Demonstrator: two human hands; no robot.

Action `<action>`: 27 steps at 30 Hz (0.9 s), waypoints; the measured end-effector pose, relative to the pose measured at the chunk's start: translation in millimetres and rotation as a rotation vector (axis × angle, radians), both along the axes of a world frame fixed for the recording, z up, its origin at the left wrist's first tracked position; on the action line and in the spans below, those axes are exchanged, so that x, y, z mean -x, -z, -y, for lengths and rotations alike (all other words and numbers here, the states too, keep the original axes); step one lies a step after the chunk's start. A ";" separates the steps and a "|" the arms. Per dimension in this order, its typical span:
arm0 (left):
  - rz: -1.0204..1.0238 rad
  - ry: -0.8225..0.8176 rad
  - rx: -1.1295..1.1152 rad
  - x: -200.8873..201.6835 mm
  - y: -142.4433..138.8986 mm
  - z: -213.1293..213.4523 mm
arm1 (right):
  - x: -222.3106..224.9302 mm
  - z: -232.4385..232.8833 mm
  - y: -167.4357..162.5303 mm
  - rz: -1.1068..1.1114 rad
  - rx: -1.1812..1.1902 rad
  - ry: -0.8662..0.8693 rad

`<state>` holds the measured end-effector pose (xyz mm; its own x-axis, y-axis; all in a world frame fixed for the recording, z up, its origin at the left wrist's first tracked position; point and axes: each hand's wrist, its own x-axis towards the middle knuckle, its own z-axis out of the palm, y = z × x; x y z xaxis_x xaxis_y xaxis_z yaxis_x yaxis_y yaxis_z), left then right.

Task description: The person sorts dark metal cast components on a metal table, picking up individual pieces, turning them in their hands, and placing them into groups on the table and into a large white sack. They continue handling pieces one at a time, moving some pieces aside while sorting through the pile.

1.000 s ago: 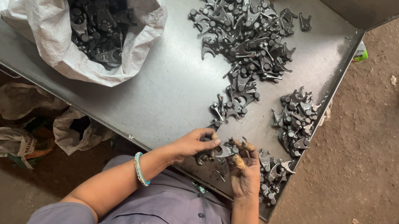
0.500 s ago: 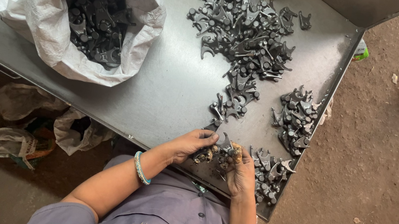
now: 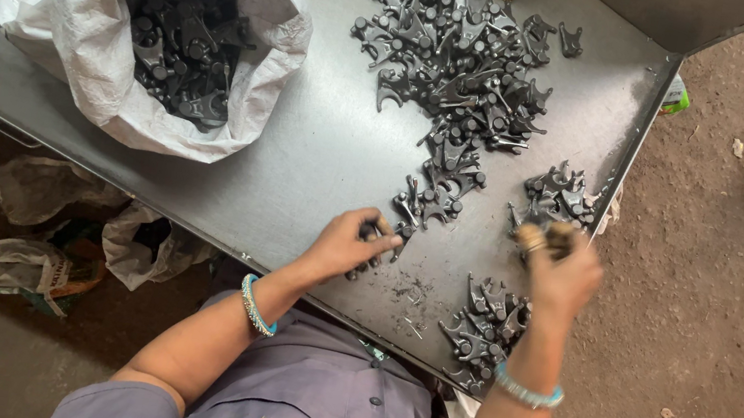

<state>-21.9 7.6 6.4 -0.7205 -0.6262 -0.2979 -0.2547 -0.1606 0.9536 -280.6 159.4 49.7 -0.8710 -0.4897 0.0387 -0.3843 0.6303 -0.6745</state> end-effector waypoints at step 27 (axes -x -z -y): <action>0.105 -0.011 0.608 23.9 -13.7 10.7 | -116.5 22.9 23.7 0.000 -0.102 -0.246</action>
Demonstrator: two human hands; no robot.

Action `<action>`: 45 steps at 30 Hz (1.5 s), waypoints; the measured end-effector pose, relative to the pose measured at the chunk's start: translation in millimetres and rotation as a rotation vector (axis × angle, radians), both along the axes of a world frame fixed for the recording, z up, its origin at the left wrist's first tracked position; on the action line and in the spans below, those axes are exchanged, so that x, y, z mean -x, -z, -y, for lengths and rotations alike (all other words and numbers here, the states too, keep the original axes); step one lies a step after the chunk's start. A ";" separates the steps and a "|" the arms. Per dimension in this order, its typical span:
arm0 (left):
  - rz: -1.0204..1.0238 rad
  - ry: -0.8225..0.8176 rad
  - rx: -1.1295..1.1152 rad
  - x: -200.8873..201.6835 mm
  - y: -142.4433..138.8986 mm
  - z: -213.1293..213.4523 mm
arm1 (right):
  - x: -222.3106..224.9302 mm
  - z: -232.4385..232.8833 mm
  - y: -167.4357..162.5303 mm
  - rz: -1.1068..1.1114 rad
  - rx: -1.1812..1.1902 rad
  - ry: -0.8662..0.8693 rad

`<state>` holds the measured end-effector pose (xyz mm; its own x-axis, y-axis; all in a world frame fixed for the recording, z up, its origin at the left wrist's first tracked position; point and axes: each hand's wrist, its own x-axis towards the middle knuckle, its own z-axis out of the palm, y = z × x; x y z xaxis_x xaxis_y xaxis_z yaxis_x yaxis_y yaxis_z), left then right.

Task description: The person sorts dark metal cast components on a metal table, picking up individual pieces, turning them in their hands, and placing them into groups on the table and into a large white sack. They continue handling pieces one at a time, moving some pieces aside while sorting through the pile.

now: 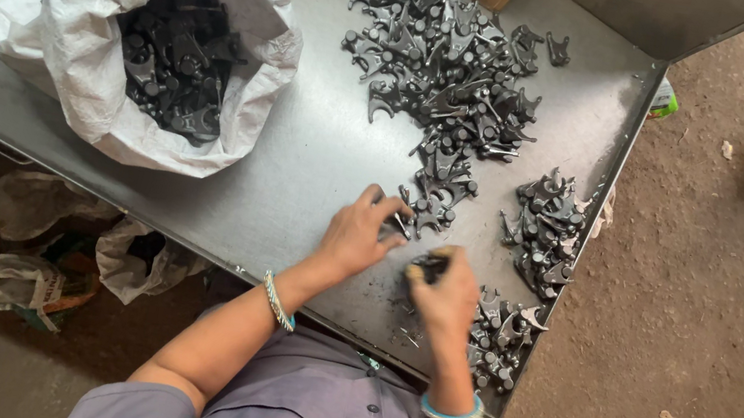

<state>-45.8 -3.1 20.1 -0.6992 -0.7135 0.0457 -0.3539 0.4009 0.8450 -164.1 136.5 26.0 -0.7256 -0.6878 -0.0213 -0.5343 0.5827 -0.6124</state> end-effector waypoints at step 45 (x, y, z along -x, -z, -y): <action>-0.389 -0.113 -1.299 -14.5 -3.3 -25.8 | -8.5 -34.8 36.4 1.011 0.697 0.009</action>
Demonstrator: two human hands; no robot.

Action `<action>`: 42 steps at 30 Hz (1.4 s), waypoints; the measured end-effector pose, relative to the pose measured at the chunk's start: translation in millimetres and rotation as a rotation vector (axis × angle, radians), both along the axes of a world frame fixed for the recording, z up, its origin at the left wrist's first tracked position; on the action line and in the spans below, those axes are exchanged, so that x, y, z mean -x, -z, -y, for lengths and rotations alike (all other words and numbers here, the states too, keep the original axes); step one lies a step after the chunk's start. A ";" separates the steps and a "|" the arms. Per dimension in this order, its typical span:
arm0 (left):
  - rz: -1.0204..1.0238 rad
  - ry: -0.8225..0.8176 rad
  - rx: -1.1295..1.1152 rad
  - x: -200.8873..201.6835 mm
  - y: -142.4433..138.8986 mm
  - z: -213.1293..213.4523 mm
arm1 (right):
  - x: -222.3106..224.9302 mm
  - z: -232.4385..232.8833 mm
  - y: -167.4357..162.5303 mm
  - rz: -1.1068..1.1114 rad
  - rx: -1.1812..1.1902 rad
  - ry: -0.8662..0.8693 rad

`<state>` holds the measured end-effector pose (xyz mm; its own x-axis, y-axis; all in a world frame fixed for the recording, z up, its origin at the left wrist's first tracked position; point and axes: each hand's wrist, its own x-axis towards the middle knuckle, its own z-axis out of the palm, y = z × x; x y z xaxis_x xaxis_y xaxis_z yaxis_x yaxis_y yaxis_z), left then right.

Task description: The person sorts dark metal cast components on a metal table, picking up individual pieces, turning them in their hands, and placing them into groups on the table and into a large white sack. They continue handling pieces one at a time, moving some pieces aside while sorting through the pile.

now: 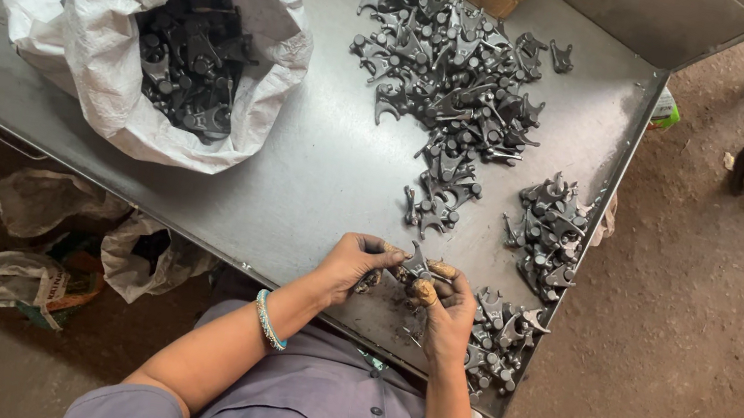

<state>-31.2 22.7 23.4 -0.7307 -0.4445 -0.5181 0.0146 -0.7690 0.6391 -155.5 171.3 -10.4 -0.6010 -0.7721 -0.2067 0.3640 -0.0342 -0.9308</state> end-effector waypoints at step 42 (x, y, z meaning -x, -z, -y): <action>0.066 -0.056 0.590 4.1 6.5 13.0 | 4.3 -10.0 6.2 -0.343 -0.167 0.020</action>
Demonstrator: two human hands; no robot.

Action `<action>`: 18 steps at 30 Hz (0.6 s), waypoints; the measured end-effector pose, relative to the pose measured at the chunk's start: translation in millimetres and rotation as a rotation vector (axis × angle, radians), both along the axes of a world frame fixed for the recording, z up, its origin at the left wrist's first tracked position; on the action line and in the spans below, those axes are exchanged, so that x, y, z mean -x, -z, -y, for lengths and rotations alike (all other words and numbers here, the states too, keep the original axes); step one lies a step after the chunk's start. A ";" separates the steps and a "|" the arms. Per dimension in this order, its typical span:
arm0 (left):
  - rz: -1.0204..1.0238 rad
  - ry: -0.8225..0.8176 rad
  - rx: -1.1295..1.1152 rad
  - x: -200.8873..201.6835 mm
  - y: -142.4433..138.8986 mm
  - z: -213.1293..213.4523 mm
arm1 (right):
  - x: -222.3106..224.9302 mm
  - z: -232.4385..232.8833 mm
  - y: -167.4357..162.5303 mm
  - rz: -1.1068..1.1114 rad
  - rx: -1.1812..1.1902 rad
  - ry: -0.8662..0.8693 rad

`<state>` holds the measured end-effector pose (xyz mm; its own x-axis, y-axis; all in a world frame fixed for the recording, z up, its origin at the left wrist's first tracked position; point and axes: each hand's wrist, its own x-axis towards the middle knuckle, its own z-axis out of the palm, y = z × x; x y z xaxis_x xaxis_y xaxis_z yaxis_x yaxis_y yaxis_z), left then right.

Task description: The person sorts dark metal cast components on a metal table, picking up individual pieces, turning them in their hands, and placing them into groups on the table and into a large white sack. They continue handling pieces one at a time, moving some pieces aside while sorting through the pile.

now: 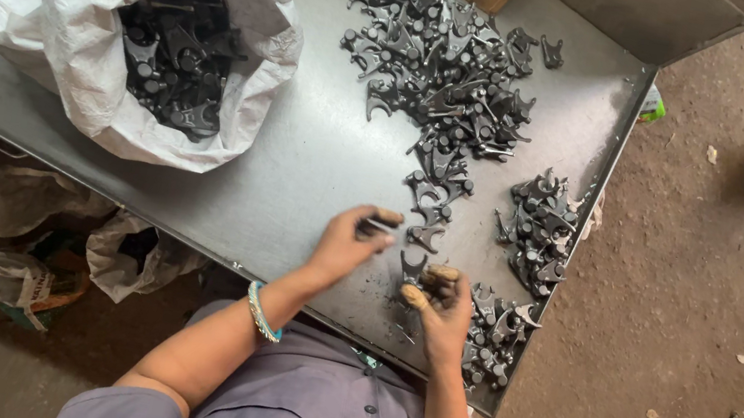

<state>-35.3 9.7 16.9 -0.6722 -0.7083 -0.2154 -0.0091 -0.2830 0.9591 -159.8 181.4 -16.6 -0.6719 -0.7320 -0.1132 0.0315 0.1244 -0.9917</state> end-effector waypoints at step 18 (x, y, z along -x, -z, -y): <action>-0.058 0.083 -0.112 8.6 -6.0 -24.8 | 5.4 5.4 -10.3 0.905 0.090 0.124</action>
<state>-43.9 34.5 22.8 -0.7414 -0.6231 -0.2490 0.0176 -0.3889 0.9211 -165.2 176.0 -6.3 -0.4291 -0.6918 -0.5808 0.8087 -0.0079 -0.5881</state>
